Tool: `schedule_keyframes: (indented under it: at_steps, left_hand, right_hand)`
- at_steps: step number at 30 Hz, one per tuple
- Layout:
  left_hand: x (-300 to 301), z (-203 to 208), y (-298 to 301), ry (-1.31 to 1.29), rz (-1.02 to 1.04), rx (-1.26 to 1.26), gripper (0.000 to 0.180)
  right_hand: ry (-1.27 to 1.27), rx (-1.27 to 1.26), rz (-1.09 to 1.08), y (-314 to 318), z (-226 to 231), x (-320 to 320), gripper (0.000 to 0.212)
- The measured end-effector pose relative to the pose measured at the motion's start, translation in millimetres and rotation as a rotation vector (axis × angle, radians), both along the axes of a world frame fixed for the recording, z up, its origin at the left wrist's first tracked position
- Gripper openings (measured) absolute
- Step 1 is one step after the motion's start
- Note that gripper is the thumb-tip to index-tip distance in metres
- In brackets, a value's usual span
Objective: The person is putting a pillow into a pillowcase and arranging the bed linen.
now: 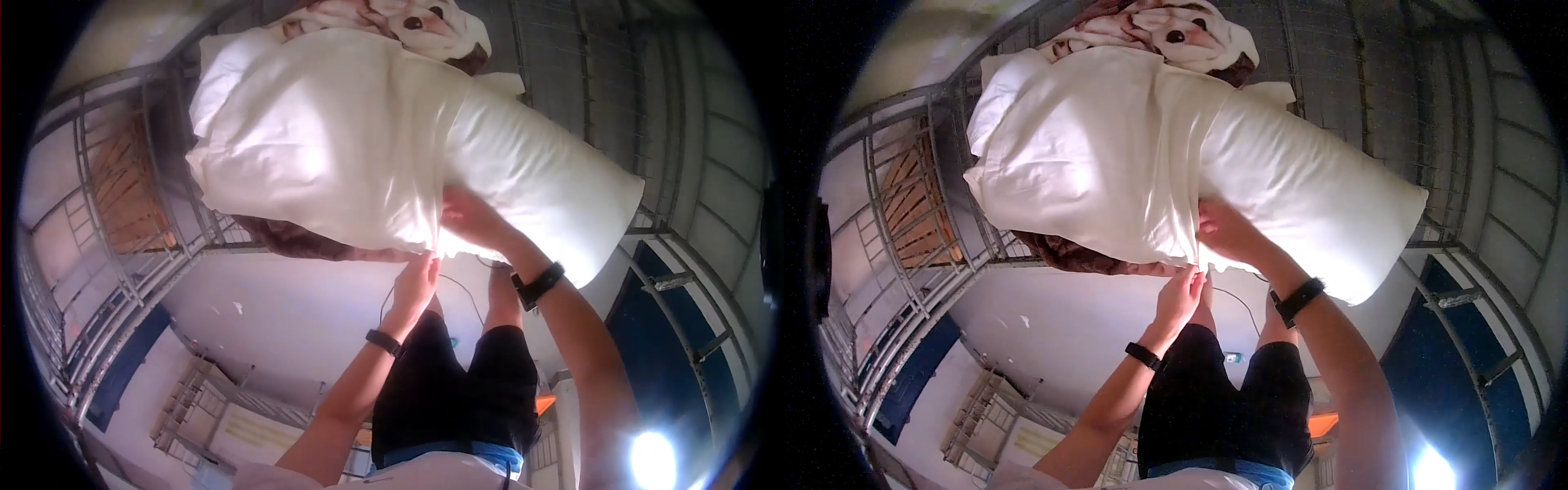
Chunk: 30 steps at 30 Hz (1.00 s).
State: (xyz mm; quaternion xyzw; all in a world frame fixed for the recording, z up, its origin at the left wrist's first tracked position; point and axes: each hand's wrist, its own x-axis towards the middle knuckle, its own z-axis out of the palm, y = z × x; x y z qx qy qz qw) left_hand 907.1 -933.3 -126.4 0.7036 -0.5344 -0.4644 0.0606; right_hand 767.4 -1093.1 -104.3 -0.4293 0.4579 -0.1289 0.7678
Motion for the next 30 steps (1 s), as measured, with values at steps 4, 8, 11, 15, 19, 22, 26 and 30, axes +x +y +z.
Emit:
schedule_keyframes:
  at_steps: [4, 8, 11, 15, 19, 22, 26, 30]
  left_hand:
    - [4, 16, -44, -0.008, -0.143, -0.147, 0.017]
    - [-10, 20, -60, 0.017, -0.219, -0.150, 0.019]
    - [-11, 17, -60, 0.019, -0.202, -0.095, 0.019]
    - [-7, 14, -62, -0.048, -0.168, -0.111, 0.019]
    - [-2, 5, -61, -0.024, -0.235, -0.166, 0.017]
    - [-8, -4, -49, 0.041, -0.253, -0.144, 0.015]
    - [-61, 2, -40, 0.121, -0.273, -0.078, 0.013]
    - [-62, 2, -35, 0.059, -0.345, -0.094, 0.016]
  right_hand:
    - [0.008, 0.101, -0.570, -55, -5, 14, 0.029]
    - [0.374, -0.082, -0.425, -139, -21, 0, 0.039]
    - [0.587, -0.197, -0.247, -155, -40, -23, 0.040]
    - [0.718, -0.213, -0.195, -142, -47, -99, 0.036]
    - [0.705, -0.039, -0.371, -103, -50, -126, 0.032]
    - [0.575, -0.021, -0.423, -103, -49, -111, 0.030]
    - [0.535, -0.041, -0.399, -113, -72, -97, 0.031]
    - [0.705, -0.227, -0.222, -100, -91, -74, 0.035]
